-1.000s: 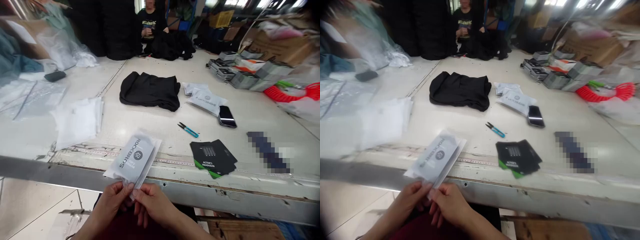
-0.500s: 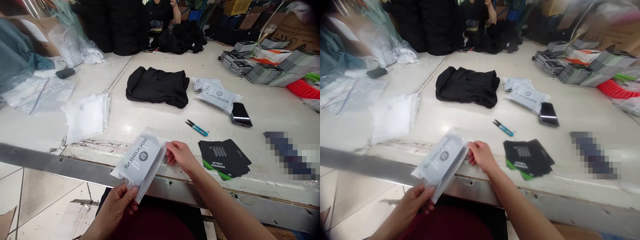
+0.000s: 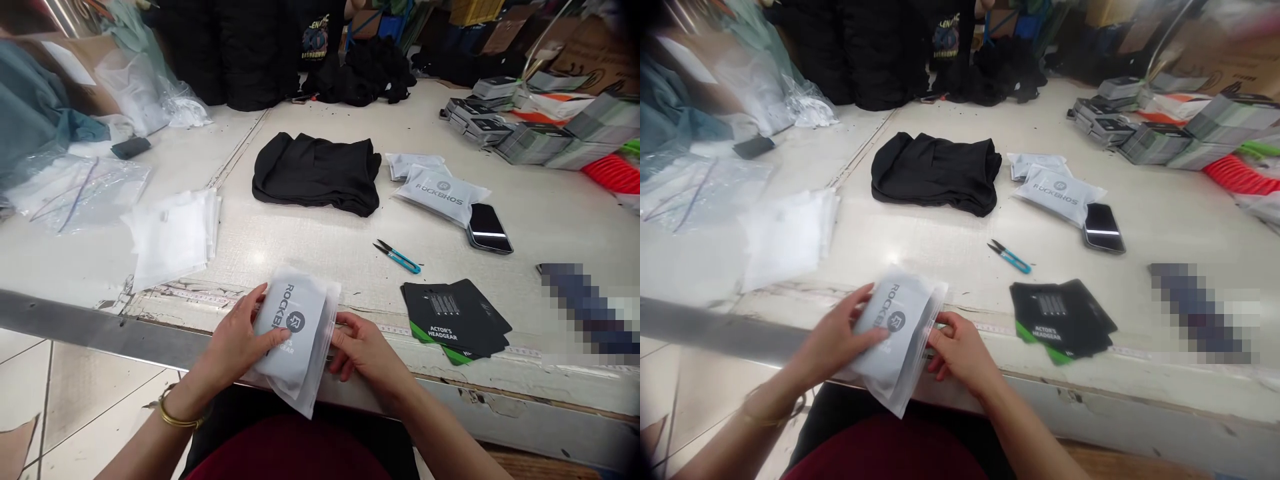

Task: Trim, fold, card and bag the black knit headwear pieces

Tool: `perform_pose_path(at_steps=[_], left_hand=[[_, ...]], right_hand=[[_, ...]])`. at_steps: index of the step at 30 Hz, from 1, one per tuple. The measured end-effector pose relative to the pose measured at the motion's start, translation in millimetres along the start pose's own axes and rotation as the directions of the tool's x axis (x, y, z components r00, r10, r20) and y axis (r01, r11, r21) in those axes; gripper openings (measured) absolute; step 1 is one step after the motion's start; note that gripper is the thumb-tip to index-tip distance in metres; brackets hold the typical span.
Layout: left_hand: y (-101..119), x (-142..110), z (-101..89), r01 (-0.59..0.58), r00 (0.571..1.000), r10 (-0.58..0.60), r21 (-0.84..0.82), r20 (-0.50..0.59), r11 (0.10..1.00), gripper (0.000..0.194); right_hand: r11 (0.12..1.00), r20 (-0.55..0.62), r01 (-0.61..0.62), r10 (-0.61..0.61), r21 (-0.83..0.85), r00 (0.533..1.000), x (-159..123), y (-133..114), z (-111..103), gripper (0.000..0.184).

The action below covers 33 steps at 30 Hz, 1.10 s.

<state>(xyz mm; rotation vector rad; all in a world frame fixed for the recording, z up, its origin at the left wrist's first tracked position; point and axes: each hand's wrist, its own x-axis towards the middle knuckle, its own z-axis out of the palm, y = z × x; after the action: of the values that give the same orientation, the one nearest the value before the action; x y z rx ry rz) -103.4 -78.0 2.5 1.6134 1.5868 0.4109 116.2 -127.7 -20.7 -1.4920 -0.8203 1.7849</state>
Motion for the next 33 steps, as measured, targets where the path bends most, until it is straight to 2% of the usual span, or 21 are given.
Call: perform_pose_path(at_steps=[2, 5, 8, 11, 15, 18, 21, 23, 25, 27, 30, 33], left_hand=[[2.1, 2.8, 6.6, -0.001, 0.998, 0.003, -0.028, 0.067, 1.000, 0.088], [1.9, -2.4, 8.4, 0.053, 0.990, -0.034, -0.136, 0.134, 0.989, 0.093], [-1.7, -11.0, 8.7, 0.093, 0.982, -0.042, -0.270, 0.187, 0.958, 0.072], [-3.3, -18.8, 13.3, 0.098, 0.982, -0.013, -0.443, 0.190, 0.891, 0.063], [0.0, -23.2, 20.2, 0.056, 0.979, 0.085, -0.647, 0.184, 0.760, 0.067], [2.7, -23.0, 21.9, 0.057, 0.971, 0.121, -0.695, 0.205, 0.717, 0.061], [1.7, -20.4, 22.3, 0.001, 0.988, 0.097, -0.621, 0.124, 0.784, 0.042], [-0.8, -17.2, 22.9, -0.022, 0.997, 0.062, -0.561, 0.052, 0.827, 0.034], [-3.6, -13.3, 23.4, -0.020, 1.000, 0.008, -0.485, -0.026, 0.875, 0.036], [-5.4, -9.1, 22.9, -0.015, 0.990, -0.039, -0.369, -0.138, 0.929, 0.040], [-5.1, 0.3, 16.3, -0.032, 0.955, -0.026, -0.191, -0.295, 0.981, 0.042], [-2.2, 19.2, -4.9, -0.040, 0.936, 0.029, -0.023, -0.350, 0.999, 0.043]], right_hand=[[0.998, 0.017, 0.027, -0.026, -0.054, 1.000, 2.3, 1.3, 3.1, 0.040], [0.994, 0.033, 0.040, -0.036, -0.101, 0.999, 4.8, -0.2, 8.9, 0.030], [0.974, -0.004, 0.173, -0.175, -0.144, 0.984, 0.5, -5.8, 17.3, 0.023], [0.942, -0.031, 0.302, -0.309, -0.144, 0.950, -6.5, -11.2, 24.9, 0.037], [0.945, -0.006, 0.320, -0.321, -0.063, 0.947, -4.4, -14.3, 30.7, 0.055], [0.967, 0.074, 0.253, -0.251, -0.022, 0.965, -0.6, -18.8, 33.0, 0.044], [0.976, 0.153, 0.209, -0.198, -0.056, 0.968, -3.7, -24.6, 32.4, 0.032], [0.958, 0.126, 0.265, -0.251, -0.107, 0.960, -7.5, -26.0, 31.2, 0.027], [0.952, 0.080, 0.289, -0.282, -0.101, 0.956, -9.6, -24.7, 29.9, 0.025], [0.966, 0.034, 0.259, -0.259, -0.003, 0.965, -8.9, -21.9, 28.3, 0.029], [0.957, -0.082, 0.220, -0.208, 0.188, 0.975, -4.1, -18.5, 23.3, 0.036], [0.927, -0.211, 0.234, -0.176, 0.292, 0.962, 1.4, -19.2, 11.6, 0.042]])
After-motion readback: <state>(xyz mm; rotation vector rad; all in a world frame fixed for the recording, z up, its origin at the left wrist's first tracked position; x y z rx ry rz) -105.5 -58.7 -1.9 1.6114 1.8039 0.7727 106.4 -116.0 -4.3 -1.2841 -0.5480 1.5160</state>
